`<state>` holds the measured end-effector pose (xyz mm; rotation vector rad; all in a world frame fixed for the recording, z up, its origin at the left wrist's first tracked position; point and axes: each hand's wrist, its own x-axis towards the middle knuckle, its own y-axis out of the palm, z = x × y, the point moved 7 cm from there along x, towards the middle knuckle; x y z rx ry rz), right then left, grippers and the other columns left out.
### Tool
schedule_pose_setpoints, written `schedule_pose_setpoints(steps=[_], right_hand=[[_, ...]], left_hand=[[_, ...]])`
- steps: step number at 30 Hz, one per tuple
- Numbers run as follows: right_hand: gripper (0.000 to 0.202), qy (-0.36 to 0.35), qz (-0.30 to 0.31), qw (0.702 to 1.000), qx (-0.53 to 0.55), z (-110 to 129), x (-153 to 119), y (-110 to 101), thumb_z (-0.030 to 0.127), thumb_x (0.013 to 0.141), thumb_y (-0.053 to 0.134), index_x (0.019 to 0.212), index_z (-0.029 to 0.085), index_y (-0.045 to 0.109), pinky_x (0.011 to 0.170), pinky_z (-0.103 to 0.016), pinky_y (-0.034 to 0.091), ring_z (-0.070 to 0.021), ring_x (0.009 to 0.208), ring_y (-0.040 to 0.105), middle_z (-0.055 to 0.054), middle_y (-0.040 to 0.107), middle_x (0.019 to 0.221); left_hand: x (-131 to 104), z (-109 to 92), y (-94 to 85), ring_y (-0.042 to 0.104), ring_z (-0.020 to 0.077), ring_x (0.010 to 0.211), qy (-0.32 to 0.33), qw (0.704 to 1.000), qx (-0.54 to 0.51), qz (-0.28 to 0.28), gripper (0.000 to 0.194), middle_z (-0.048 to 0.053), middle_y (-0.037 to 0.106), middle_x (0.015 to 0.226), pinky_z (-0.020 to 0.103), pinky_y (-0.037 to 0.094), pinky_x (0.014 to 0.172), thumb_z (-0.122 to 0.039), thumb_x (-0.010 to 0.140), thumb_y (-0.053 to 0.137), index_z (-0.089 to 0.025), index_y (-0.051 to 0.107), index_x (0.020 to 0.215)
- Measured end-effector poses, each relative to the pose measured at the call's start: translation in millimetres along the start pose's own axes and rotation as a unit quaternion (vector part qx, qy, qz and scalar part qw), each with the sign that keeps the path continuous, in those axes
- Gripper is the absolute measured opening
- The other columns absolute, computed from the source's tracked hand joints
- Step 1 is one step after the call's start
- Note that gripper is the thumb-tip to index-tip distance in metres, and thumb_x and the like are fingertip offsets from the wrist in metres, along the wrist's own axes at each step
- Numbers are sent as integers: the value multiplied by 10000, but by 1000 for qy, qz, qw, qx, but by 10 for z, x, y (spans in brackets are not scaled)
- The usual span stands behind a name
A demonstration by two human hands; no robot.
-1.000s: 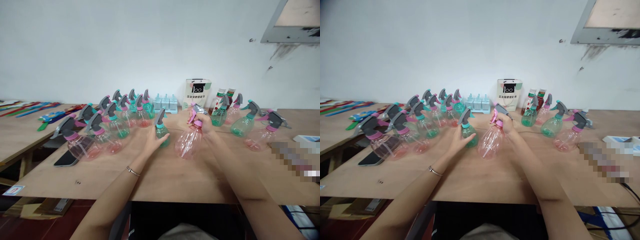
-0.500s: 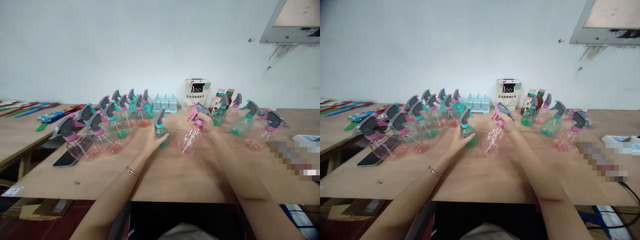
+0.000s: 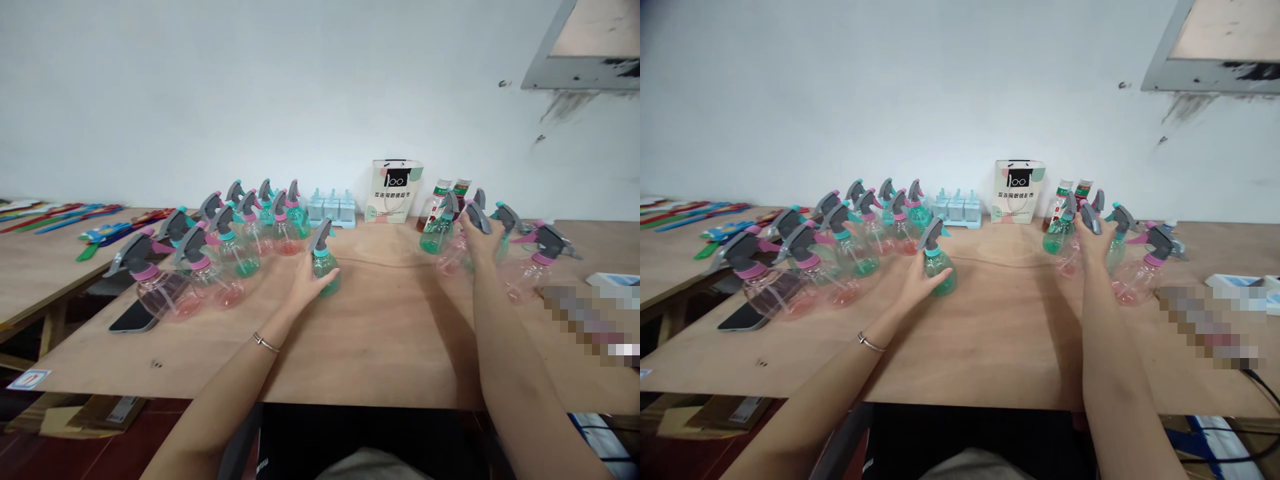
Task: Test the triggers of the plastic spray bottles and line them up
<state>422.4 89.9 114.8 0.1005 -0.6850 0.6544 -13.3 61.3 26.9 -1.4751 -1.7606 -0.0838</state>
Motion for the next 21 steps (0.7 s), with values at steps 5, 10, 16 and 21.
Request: schedule_pose_setpoints(steps=[5, 10, 16, 21], right_hand=[[321, 35, -62, 997, 5, -175, -13, -82, 205, 714, 749, 525, 231, 490, 569, -307, 297, -97, 541, 330, 65, 378, 534], [210, 22, -78, 997, 17, -261, 2, -58, 256, 726, 748, 623, 216, 570, 603, -309, 331, -113, 573, 354, 59, 417, 581], [232, 10, -79, 996, 29, -482, -38, 49, 210, 704, 751, 895, 171, 626, 757, -345, 463, -183, 752, 588, -79, 662, 865], [679, -135, -233, 963, 28, -355, -34, -250, 238, 622, 754, 1209, 210, 415, 903, -468, 461, -278, 1049, 587, -153, 572, 1145]], left_hand=[[5, 5, 2, 584, 321, 1242, 2, 1000, -4, -2, 643, 149, 626, 1287, 483, 447, 1062, -431, 763, 743, -196, 480, 1301], [1, -6, 8, 582, 312, 1250, 10, 1000, -9, -1, 642, 143, 620, 1292, 475, 452, 1062, -432, 770, 737, -206, 470, 1308], [-1, 20, 16, 584, 319, 1238, -4, 1000, -5, -2, 661, 150, 627, 1272, 485, 454, 1053, -436, 766, 737, -200, 460, 1318], [0, 19, 10, 587, 314, 1235, 0, 1000, -17, 1, 675, 145, 626, 1275, 484, 455, 1057, -421, 748, 749, -198, 465, 1318]])
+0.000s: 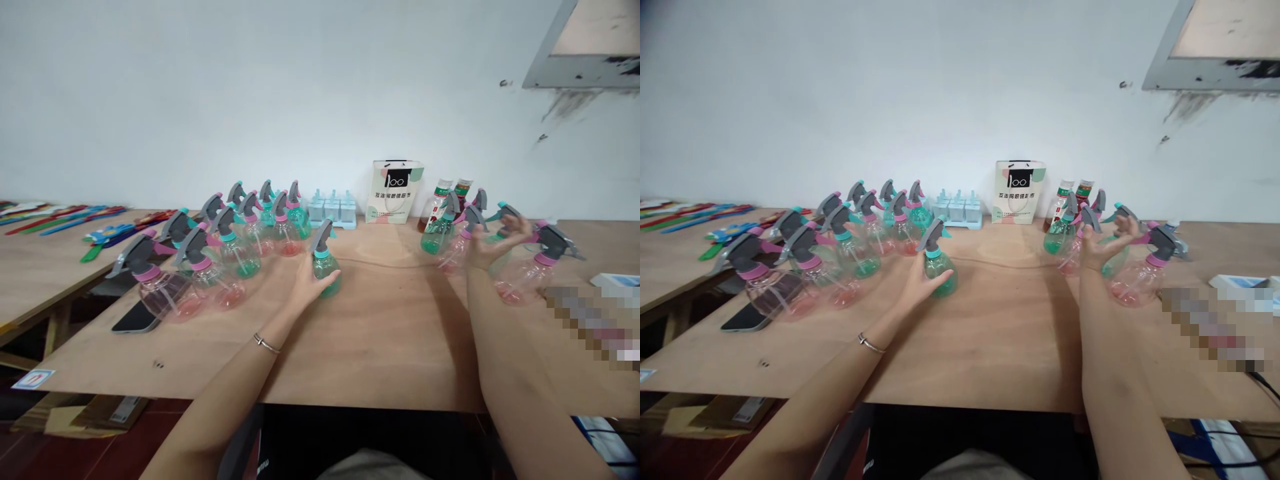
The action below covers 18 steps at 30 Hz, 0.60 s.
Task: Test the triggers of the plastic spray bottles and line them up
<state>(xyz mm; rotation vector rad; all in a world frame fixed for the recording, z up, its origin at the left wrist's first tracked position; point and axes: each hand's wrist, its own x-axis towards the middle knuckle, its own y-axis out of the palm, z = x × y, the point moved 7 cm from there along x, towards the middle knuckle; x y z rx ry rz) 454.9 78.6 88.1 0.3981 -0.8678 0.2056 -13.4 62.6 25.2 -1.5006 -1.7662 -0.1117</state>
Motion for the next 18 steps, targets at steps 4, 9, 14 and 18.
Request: schedule_pose_setpoints(steps=[4, 9, 14, 18], right_hand=[[495, -136, -78, 987, 40, 593, 86, -67, 457, 688, 668, 1074, 216, 475, 917, -541, 447, -300, 1060, 543, -134, 510, 1120], [214, -123, 414, 892, 134, 1560, -734, 656, 447, 800, 640, 857, 241, 618, 978, -495, 470, -258, 960, 626, -58, 631, 899], [911, 8, 691, 693, 203, 1870, -1881, 863, 497, 577, 873, 1377, 269, 501, 1149, -559, 360, -355, 1376, 468, -133, 506, 1470], [849, 63, 617, 733, 280, 1973, -2011, 817, 492, 705, 792, 1439, 270, 428, 1202, -505, 317, -311, 1435, 413, -127, 472, 1504]], left_hand=[[-27, 4, 58, 573, 299, 1263, 0, 999, -29, 21, 643, 133, 609, 1315, 474, 445, 1082, -323, 769, 701, -212, 449, 1350], [-127, -87, 187, 528, 300, 1320, 16, 999, -25, 34, 612, 160, 558, 1390, 493, 405, 1123, -357, 849, 621, -196, 403, 1398], [-249, -248, 323, 531, 336, 1309, 51, 996, 30, 72, 732, 188, 547, 1409, 517, 436, 1078, -534, 859, 642, -196, 366, 1447], [-348, -350, 444, 553, 389, 1270, 76, 988, 102, 90, 931, 239, 548, 1389, 544, 459, 1031, -668, 761, 687, -167, 356, 1472]])
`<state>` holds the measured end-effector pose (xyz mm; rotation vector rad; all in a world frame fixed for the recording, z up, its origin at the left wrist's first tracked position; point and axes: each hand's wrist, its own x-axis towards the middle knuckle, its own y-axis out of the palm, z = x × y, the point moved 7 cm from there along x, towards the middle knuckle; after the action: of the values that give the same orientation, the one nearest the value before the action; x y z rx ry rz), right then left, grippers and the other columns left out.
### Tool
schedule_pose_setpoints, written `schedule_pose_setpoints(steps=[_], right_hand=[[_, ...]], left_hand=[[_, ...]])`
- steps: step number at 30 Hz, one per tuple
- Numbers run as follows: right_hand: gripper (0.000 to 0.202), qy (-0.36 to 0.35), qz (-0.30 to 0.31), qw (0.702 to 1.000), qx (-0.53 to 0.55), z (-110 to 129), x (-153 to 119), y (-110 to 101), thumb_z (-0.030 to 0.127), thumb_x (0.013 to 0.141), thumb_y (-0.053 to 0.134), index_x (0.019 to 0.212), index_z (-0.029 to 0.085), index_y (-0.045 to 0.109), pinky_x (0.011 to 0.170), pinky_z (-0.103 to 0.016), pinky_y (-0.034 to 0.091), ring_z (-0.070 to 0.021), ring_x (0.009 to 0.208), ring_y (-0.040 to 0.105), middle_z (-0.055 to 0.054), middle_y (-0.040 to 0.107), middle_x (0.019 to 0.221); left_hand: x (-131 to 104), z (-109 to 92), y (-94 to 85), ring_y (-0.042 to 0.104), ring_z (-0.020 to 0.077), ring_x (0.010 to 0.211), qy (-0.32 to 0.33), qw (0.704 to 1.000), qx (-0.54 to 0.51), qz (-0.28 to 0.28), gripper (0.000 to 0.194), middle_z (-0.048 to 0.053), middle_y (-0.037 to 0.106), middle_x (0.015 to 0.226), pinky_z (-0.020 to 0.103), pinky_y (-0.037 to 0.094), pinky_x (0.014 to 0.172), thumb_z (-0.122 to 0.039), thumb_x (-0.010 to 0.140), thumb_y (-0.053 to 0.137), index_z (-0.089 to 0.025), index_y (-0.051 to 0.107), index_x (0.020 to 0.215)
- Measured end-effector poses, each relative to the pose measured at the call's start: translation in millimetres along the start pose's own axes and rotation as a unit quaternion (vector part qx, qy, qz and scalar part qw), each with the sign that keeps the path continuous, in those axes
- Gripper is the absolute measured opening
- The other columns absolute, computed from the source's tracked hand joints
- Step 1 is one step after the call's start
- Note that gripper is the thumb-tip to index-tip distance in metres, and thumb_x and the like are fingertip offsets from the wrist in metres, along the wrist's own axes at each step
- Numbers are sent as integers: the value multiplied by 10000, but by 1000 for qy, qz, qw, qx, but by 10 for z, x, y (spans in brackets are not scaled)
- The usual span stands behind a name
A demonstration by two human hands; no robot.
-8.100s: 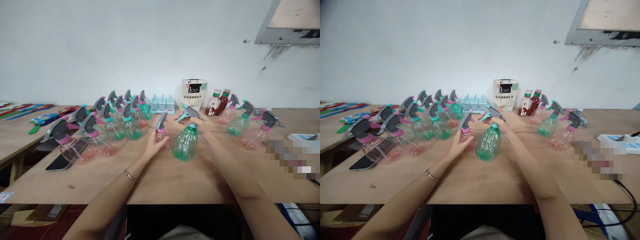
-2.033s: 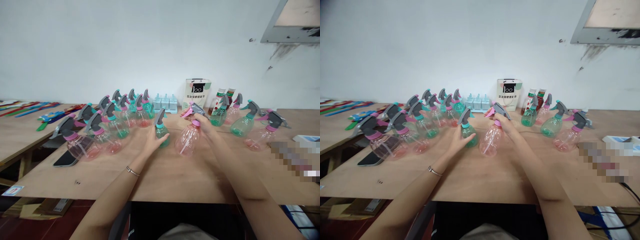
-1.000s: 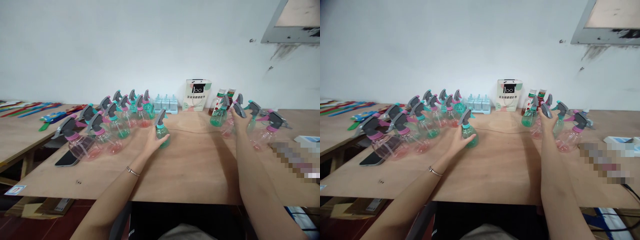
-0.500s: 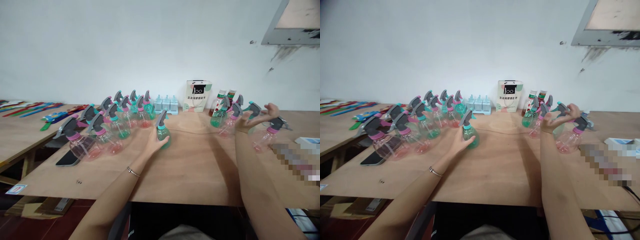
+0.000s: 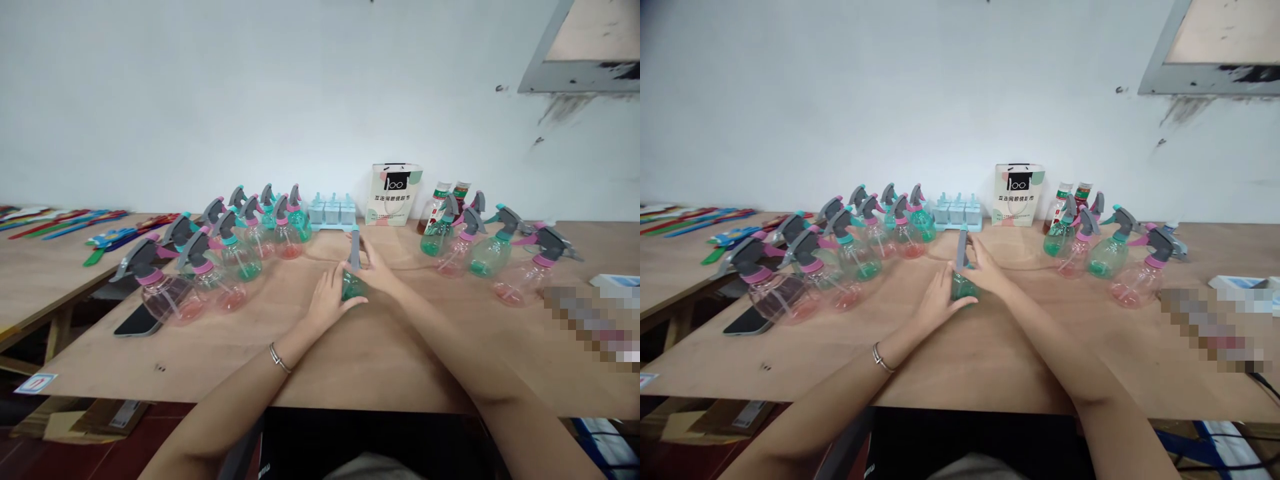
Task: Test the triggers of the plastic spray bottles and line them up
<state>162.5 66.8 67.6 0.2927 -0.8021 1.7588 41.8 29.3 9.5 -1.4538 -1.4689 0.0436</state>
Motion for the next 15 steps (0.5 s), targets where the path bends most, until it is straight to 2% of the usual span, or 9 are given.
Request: schedule_pose_setpoints(steps=[3, 5, 7, 8, 10, 12, 13, 15], right_hand=[[636, 5, -73, 997, 16, 42, -17, -8, 397, 801, 682, 1387, 280, 465, 1122, -464, 427, -275, 1295, 553, -114, 557, 1417], [504, 32, -96, 995, 21, 14, -15, -31, 340, 820, 607, 1312, 280, 521, 1069, -468, 466, -261, 1164, 625, -96, 610, 1343], [384, 53, -108, 992, 25, -22, -2, -84, 297, 816, 556, 1198, 285, 587, 1065, -474, 458, -251, 1091, 647, -63, 661, 1244], [335, 58, -112, 992, 27, -34, 7, -120, 282, 810, 546, 1138, 291, 611, 1076, -471, 445, -248, 1090, 644, -46, 679, 1193], [258, 62, -118, 990, 34, -41, 28, -199, 271, 794, 554, 1037, 306, 633, 1093, -458, 425, -243, 1118, 626, -16, 697, 1122], [208, 71, -123, 988, 53, -45, 47, -270, 283, 766, 591, 966, 311, 640, 1092, -447, 420, -242, 1132, 613, -2, 706, 1071], [204, 83, -126, 986, 69, -55, 54, -297, 293, 748, 613, 949, 309, 642, 1081, -444, 426, -243, 1128, 612, 0, 708, 1058], [240, 121, -127, 977, 119, -86, 62, -323, 318, 710, 653, 950, 301, 648, 1047, -438, 451, -242, 1108, 621, 2, 712, 1052]], left_hand=[[-45, -70, 79, 563, 408, 1248, 7, 999, 30, 14, 1039, 245, 557, 1368, 557, 455, 1023, -727, 698, 699, -171, 332, 1495], [-45, -88, 70, 556, 399, 1258, 27, 999, 26, 25, 1018, 227, 554, 1377, 553, 444, 1040, -724, 701, 701, -192, 340, 1489], [20, -37, -78, 534, 364, 1292, 53, 999, 7, -4, 888, 202, 540, 1395, 528, 420, 1084, -662, 768, 681, -204, 366, 1461], [87, 40, -221, 520, 338, 1312, 53, 998, -6, -45, 797, 191, 527, 1404, 507, 404, 1108, -605, 817, 659, -204, 374, 1444], [262, 324, -618, 494, 292, 1335, 6, 983, -23, -181, 645, 183, 498, 1407, 473, 367, 1152, -469, 885, 612, -189, 371, 1414], [449, 693, -997, 457, 266, 1358, -70, 946, -28, -315, 619, 191, 444, 1429, 439, 347, 1173, -359, 873, 626, -167, 353, 1394], [559, 867, -1126, 439, 265, 1371, -103, 931, -26, -350, 647, 204, 429, 1427, 428, 329, 1187, -307, 838, 655, -145, 347, 1383], [809, 1175, -1242, 396, 288, 1413, -157, 923, -35, -350, 769, 247, 394, 1453, 431, 291, 1210, -221, 757, 714, -101, 305, 1397]])
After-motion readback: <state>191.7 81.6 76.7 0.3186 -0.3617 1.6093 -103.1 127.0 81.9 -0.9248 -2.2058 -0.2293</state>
